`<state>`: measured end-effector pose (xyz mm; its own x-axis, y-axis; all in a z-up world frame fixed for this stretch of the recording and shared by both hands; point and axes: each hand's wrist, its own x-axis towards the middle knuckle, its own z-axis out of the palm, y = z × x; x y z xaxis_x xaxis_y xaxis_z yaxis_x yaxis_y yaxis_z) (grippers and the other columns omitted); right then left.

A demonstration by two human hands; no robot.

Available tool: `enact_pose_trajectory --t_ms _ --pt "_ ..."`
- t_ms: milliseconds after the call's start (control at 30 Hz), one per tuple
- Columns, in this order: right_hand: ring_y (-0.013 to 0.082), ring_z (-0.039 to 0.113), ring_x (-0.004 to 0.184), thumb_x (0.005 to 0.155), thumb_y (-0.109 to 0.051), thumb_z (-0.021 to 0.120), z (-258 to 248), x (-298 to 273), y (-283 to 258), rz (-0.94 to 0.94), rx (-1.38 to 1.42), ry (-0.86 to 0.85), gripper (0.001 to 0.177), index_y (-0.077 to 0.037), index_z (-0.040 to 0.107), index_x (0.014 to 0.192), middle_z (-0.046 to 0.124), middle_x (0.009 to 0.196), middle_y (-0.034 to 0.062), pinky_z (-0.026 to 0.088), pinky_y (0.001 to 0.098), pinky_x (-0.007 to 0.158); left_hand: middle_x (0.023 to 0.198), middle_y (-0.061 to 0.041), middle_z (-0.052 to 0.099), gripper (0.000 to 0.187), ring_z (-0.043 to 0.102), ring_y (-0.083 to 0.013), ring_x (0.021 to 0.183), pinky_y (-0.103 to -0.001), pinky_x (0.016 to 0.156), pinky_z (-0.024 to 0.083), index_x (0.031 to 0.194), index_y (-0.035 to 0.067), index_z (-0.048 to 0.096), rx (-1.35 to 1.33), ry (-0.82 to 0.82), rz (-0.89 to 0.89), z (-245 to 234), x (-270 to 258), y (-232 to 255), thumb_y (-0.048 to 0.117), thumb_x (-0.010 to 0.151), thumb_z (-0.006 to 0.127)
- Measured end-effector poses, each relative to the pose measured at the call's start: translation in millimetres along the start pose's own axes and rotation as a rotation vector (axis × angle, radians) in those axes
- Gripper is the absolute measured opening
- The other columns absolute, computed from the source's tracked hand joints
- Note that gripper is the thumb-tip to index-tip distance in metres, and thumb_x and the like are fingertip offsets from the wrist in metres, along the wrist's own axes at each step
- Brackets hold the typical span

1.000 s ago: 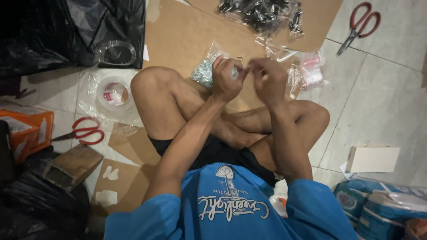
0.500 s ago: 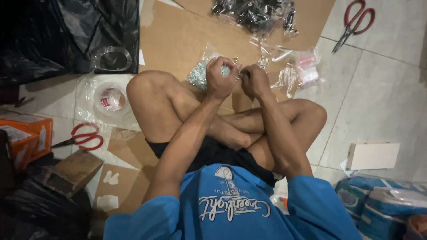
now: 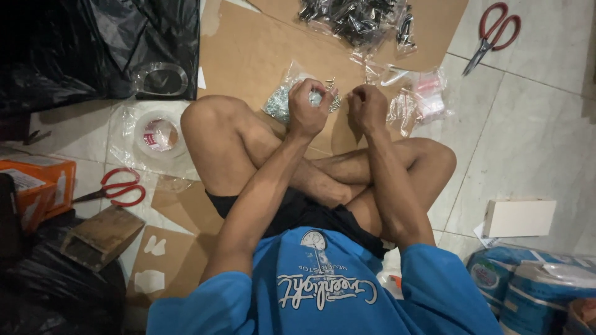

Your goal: The person is sitting on the floor, picking up small metal hardware components from a pile and placing them into small plastic bags.

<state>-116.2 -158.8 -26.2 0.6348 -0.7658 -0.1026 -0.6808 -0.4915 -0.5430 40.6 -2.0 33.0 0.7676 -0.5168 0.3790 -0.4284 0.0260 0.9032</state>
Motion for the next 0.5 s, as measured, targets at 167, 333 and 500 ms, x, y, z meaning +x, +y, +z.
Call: enact_pose_trajectory --t_ms 167,333,500 --pt "0.0462 0.076 0.107 0.105 -0.019 0.078 19 2 12 -0.1 -0.055 -0.083 0.02 -0.02 0.086 0.124 0.074 0.111 0.0169 0.064 0.0564 0.092 0.079 -0.009 0.076 0.028 0.077 -0.0388 0.079 -0.05 0.09 0.056 0.088 0.013 0.069 0.007 -0.031 0.021 -1 4 2 0.024 0.092 0.094" --pt "0.0438 0.077 0.106 0.105 -0.024 0.08 17 -4 -5 -0.148 -0.117 -0.093 0.015 -0.026 0.089 0.117 0.075 0.111 0.0129 0.065 0.0537 0.09 0.08 -0.009 0.076 0.027 0.077 -0.039 0.081 -0.049 0.088 0.056 0.09 0.013 0.069 -0.001 -0.039 0.01 -3 4 5 0.023 0.093 0.094" --pt "0.0346 0.077 0.105 0.107 -0.03 0.079 20 0 -2 -0.158 -0.227 -0.095 0.009 -0.027 0.087 0.109 0.072 0.107 0.0054 0.065 0.0467 0.089 0.081 -0.008 0.076 0.028 0.077 -0.038 0.082 -0.051 0.092 0.055 0.091 0.014 0.069 0.009 -0.057 -0.011 0 2 0 0.028 0.094 0.094"
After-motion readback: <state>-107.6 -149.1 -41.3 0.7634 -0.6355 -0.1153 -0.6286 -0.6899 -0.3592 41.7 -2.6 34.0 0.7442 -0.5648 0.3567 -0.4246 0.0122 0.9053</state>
